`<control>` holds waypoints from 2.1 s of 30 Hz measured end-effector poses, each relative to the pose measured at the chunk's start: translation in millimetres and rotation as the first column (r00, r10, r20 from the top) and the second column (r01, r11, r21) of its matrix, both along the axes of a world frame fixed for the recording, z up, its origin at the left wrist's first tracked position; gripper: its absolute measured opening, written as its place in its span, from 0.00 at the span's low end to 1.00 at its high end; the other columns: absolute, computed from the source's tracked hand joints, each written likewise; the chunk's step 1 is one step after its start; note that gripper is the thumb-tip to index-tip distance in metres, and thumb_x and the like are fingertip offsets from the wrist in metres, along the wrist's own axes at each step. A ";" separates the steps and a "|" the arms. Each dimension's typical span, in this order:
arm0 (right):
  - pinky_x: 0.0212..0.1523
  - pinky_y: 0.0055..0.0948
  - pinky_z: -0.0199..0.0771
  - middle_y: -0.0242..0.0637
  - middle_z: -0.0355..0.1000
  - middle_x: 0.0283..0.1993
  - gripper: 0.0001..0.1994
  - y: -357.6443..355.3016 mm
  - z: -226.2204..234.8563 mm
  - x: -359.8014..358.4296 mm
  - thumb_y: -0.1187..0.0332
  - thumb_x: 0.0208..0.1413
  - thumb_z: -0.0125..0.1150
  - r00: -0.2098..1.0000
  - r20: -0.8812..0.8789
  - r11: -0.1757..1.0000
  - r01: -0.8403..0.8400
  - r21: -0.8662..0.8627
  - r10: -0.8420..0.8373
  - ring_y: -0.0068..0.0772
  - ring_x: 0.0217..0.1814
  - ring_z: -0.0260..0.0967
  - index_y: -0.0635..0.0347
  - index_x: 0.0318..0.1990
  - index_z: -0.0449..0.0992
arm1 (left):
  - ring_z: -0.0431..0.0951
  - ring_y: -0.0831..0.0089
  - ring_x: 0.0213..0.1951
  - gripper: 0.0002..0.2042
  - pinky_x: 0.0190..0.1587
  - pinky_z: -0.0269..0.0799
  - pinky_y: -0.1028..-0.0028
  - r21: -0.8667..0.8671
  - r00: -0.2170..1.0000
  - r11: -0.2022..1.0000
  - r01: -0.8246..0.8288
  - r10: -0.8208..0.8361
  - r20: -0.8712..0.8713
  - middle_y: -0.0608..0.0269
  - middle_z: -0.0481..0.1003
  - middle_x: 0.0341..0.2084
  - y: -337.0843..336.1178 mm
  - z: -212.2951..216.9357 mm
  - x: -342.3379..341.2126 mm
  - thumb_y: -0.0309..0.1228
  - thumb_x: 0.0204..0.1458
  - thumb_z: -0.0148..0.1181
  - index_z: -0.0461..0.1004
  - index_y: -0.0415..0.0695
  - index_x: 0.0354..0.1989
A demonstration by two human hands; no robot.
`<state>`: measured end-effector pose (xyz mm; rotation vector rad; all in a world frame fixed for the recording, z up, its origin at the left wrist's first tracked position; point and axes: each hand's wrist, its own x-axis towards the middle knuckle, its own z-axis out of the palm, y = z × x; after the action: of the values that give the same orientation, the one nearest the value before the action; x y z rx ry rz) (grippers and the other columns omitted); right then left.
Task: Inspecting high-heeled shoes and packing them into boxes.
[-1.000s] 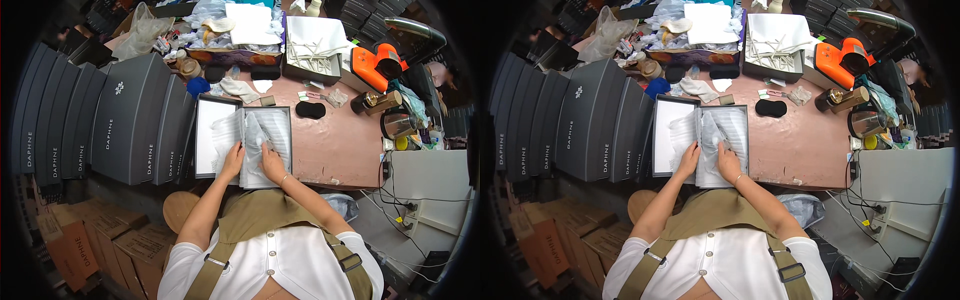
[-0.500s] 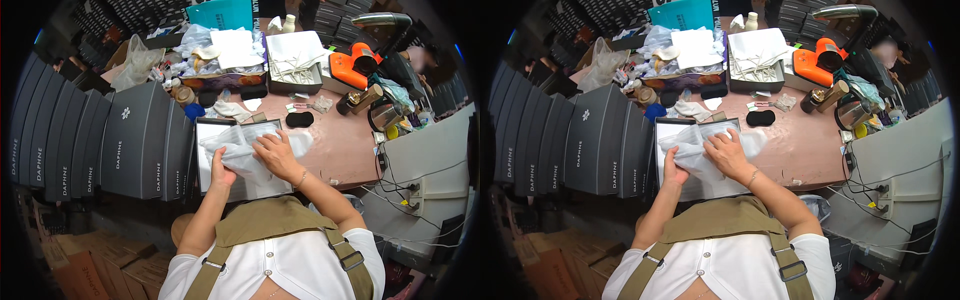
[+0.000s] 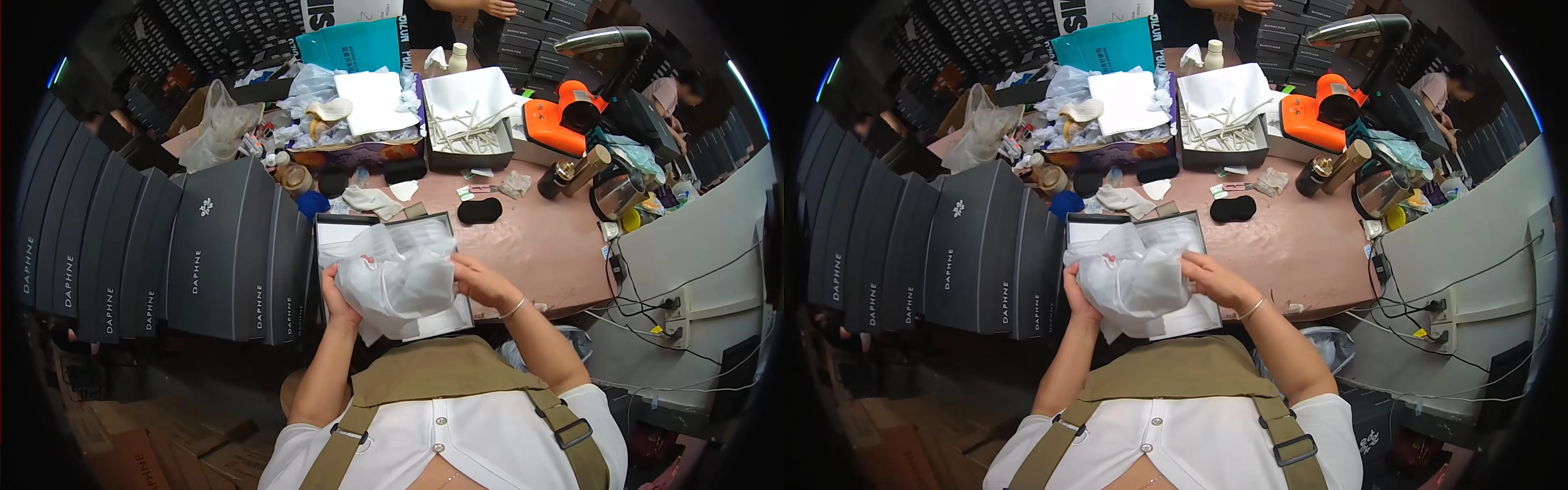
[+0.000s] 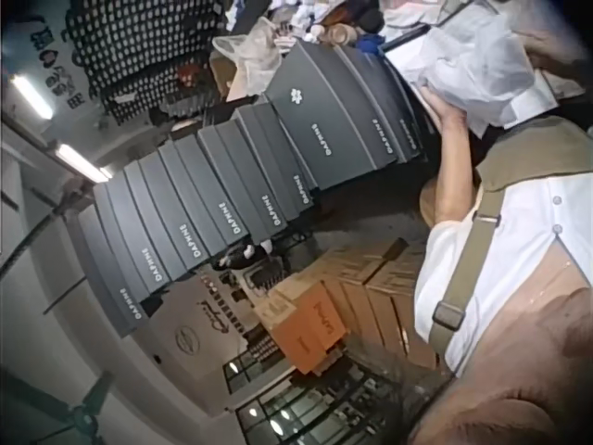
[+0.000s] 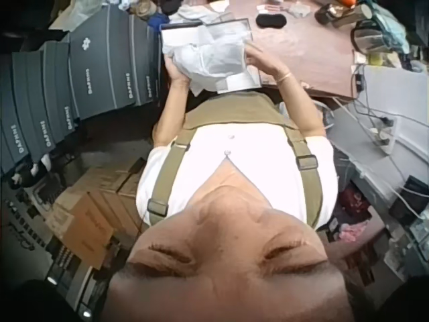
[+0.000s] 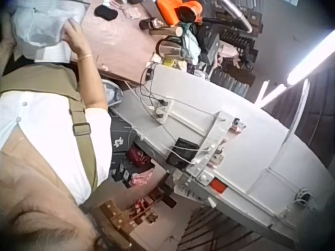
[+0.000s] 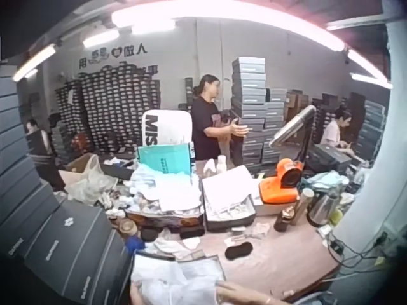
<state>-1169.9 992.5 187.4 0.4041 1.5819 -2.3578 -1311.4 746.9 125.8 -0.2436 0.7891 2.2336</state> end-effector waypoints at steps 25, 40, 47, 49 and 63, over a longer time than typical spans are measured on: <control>0.48 0.23 0.66 0.32 0.67 0.52 0.27 -33.8 -23.4 20.7 0.61 0.53 0.65 0.988 -0.090 0.957 -0.097 0.272 0.126 0.21 0.49 0.63 0.66 0.56 0.65 | 0.71 0.60 0.53 0.18 0.57 0.66 0.60 0.052 0.976 0.993 -0.105 0.093 0.195 0.56 0.73 0.50 26.7 -16.4 -13.6 0.36 0.58 0.52 0.68 0.40 0.54; 0.41 0.28 0.79 0.34 0.70 0.37 0.12 23.2 -23.0 47.0 0.67 0.59 0.56 0.993 0.056 0.910 0.070 0.408 -0.102 0.24 0.38 0.70 0.71 0.39 0.75 | 0.75 0.51 0.39 0.13 0.41 0.69 0.66 -0.465 0.420 0.372 -0.803 -0.199 -0.885 0.42 0.73 0.37 -2.0 5.4 -24.0 0.29 0.54 0.56 0.69 0.32 0.43; 0.43 0.28 0.78 0.34 0.72 0.39 0.13 -68.2 -66.3 8.2 0.64 0.61 0.54 0.949 0.284 0.971 0.187 -0.146 -0.139 0.22 0.40 0.69 0.67 0.44 0.72 | 0.75 0.46 0.39 0.14 0.42 0.69 0.60 -0.820 0.445 0.299 -0.489 -0.722 -0.529 0.42 0.75 0.35 -13.1 -42.7 -17.8 0.35 0.54 0.55 0.74 0.33 0.34; 0.44 0.24 0.74 0.35 0.71 0.43 0.14 -58.9 -58.9 30.4 0.65 0.60 0.55 0.969 0.164 0.981 0.191 -0.020 -0.186 0.20 0.42 0.68 0.69 0.45 0.73 | 0.76 0.47 0.38 0.13 0.42 0.70 0.59 -0.933 0.522 0.146 -0.328 -0.795 -0.308 0.42 0.76 0.31 -14.2 -78.1 -23.6 0.34 0.53 0.53 0.76 0.35 0.31; 0.53 0.32 0.64 0.55 0.65 0.52 0.13 -35.9 -46.3 45.0 0.65 0.54 0.62 0.983 -0.183 0.721 0.112 0.684 0.021 0.45 0.51 0.65 0.69 0.37 0.75 | 0.68 0.52 0.55 0.25 0.55 0.64 0.61 -0.936 0.283 0.217 -0.277 -0.912 -0.295 0.44 0.66 0.54 -30.8 -36.3 -10.6 0.31 0.52 0.56 0.60 0.34 0.57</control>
<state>-1124.9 956.6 141.1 0.3780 2.5581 -1.7666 -1321.9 716.1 89.6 0.7808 2.4325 0.7478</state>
